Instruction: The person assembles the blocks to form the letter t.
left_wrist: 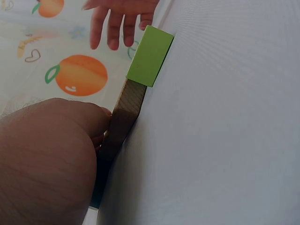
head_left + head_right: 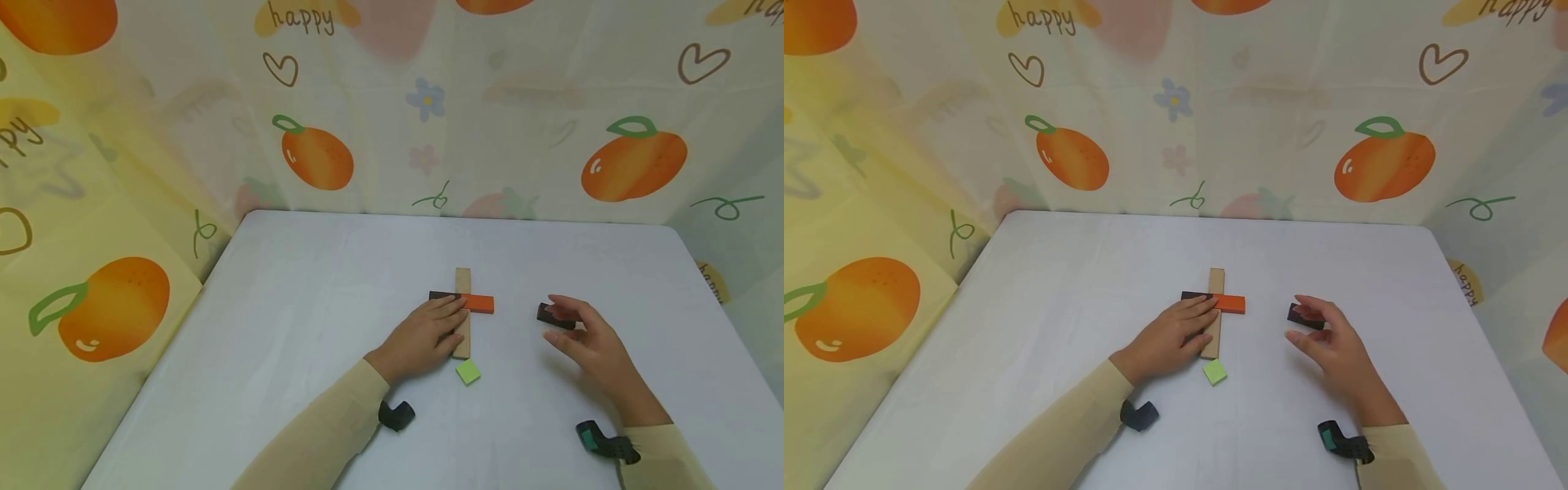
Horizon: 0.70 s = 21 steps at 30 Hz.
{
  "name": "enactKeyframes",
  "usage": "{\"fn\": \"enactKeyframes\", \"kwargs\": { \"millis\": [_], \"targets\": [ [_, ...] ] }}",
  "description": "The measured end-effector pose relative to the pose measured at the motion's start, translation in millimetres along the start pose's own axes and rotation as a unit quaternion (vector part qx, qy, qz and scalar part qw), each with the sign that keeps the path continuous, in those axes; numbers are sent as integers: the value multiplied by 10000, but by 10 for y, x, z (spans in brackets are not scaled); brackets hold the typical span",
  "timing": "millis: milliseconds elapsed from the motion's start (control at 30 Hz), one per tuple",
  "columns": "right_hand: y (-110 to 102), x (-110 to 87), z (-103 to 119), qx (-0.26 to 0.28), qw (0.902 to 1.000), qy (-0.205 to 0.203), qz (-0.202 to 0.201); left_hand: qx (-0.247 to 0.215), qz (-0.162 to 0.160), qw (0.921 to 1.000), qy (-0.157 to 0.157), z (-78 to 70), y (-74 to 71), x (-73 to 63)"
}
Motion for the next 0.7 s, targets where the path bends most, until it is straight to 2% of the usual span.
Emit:
{"fn": "enactKeyframes", "kwargs": {
  "millis": [400,600,700],
  "targets": [
    [-92,34,-164,-423,9973,465,-382,0,-19,10000,40,-1,-4,-4],
    [-111,54,-253,-731,9921,937,-389,34,-49,10000,76,-5,-13,-2],
    [-102,63,-286,-982,9895,981,-400,10,-31,10000,59,-3,-13,-2]
  ]
}}
Point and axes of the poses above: each hand's wrist, its own x-axis towards the middle knuckle, its own y-axis out of the palm, z = x × y, the point moved 3 cm from there along x, towards the middle knuckle, and after that the axes turned 13 degrees about y, right-handed, at the moved point
